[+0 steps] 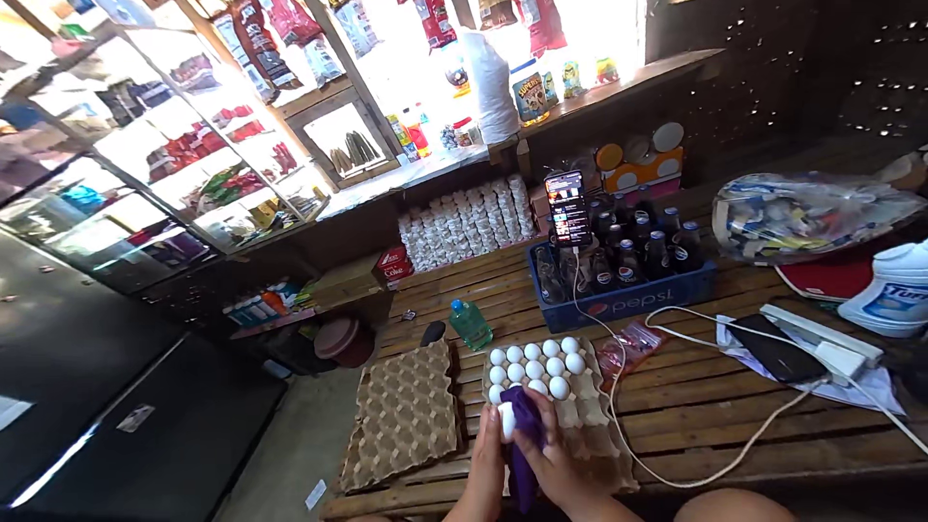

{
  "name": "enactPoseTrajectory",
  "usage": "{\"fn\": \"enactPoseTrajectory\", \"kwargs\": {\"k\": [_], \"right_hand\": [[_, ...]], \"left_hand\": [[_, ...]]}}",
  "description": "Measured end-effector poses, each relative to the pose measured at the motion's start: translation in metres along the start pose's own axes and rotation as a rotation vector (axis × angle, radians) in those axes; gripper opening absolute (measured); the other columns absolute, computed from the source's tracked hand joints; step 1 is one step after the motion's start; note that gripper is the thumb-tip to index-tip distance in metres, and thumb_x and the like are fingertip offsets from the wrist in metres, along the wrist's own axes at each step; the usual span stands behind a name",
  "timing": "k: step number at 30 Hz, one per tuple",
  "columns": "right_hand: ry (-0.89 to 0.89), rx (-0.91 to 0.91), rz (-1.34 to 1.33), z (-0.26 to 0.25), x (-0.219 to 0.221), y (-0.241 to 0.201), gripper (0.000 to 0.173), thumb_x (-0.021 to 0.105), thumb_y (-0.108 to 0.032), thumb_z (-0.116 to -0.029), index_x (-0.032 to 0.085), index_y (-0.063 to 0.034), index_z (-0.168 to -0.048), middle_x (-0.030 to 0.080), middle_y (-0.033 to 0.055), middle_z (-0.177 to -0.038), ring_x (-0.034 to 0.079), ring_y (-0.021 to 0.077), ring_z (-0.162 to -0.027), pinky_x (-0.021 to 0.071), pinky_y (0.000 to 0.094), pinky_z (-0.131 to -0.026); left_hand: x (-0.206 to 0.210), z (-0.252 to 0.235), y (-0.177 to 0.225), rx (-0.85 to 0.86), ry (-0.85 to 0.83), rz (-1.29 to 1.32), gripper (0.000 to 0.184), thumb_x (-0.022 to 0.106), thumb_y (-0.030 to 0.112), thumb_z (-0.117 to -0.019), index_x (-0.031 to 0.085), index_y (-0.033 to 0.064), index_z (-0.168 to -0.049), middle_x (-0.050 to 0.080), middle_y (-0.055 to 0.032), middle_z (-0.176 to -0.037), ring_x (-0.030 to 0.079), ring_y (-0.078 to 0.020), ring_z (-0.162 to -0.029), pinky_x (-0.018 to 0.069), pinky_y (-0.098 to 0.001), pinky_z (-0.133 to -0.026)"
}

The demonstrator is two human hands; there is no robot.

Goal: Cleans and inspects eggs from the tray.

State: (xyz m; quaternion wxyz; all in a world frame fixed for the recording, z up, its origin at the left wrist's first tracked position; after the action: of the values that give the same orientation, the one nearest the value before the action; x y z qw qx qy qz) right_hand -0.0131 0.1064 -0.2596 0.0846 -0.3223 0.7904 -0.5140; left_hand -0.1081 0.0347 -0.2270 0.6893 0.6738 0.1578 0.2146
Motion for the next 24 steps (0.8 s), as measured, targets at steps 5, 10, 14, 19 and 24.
{"fn": "enactPoseTrajectory", "kwargs": {"k": [5, 10, 14, 19, 24], "right_hand": [[-0.055, -0.167, 0.148, -0.002, -0.002, 0.007, 0.054, 0.064, -0.042, -0.0989, 0.054, -0.0045, -0.137, 0.055, 0.0199, -0.142, 0.053, 0.0190, -0.134, 0.0451, 0.0352, -0.112], [0.107, 0.423, -0.169, -0.009, -0.014, -0.015, 0.051, 0.059, -0.030, -0.0995, 0.052, 0.0044, -0.136, 0.069, 0.0099, -0.118, 0.067, 0.0074, -0.105, 0.0551, 0.0280, -0.097], [0.099, 0.389, -0.123, -0.009, -0.014, -0.013, 0.051, 0.056, -0.031, -0.1003, 0.054, 0.0056, -0.135, 0.068, 0.0118, -0.120, 0.066, 0.0082, -0.109, 0.0537, 0.0281, -0.099], [-0.190, -0.266, 0.261, 0.001, 0.000, -0.005, 0.052, 0.048, -0.043, -0.1047, 0.052, -0.0109, -0.145, 0.041, 0.0229, -0.156, 0.042, 0.0303, -0.145, 0.0382, 0.0477, -0.118], [-0.098, -0.300, 0.295, -0.003, -0.002, 0.002, 0.039, 0.056, -0.040, -0.1027, 0.059, -0.0255, -0.139, 0.045, 0.0180, -0.153, 0.044, 0.0276, -0.142, 0.0415, 0.0448, -0.116]], "left_hand": [[-0.001, -0.002, -0.001, 0.059, -0.014, -0.081, 0.062, 0.033, 0.050, -0.1066, 0.042, -0.0047, -0.135, 0.060, -0.0104, -0.118, 0.062, -0.0095, -0.107, 0.0544, -0.0315, -0.094], [0.006, 0.002, 0.002, 0.084, -0.171, -0.208, 0.034, 0.038, 0.027, -0.1068, 0.047, -0.0016, -0.124, 0.065, -0.0045, -0.098, 0.065, -0.0078, -0.085, 0.0574, -0.0284, -0.075], [0.007, 0.004, -0.001, 0.047, -0.139, -0.152, 0.044, 0.033, 0.036, -0.1079, 0.045, -0.0017, -0.129, 0.064, -0.0037, -0.097, 0.064, -0.0069, -0.081, 0.0561, -0.0267, -0.071], [-0.001, -0.001, 0.005, -0.032, 0.075, 0.099, 0.059, 0.016, 0.041, -0.1111, 0.047, -0.0008, -0.138, 0.069, -0.0102, -0.115, 0.067, -0.0137, -0.107, 0.0554, -0.0356, -0.097], [-0.003, -0.001, -0.002, -0.061, 0.020, -0.003, 0.060, 0.025, 0.045, -0.1088, 0.034, -0.0012, -0.147, 0.060, -0.0127, -0.128, 0.062, -0.0139, -0.114, 0.0537, -0.0353, -0.098]]}}
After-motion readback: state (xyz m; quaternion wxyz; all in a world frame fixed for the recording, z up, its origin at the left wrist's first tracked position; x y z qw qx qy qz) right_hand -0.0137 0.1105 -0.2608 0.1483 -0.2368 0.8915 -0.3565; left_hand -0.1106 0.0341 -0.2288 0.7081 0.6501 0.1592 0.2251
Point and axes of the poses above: each hand's wrist, its own z-axis away from the middle knuckle, its own x-axis out of the palm, y = z × x, the point moved 3 cm from there along -z, towards the middle knuckle
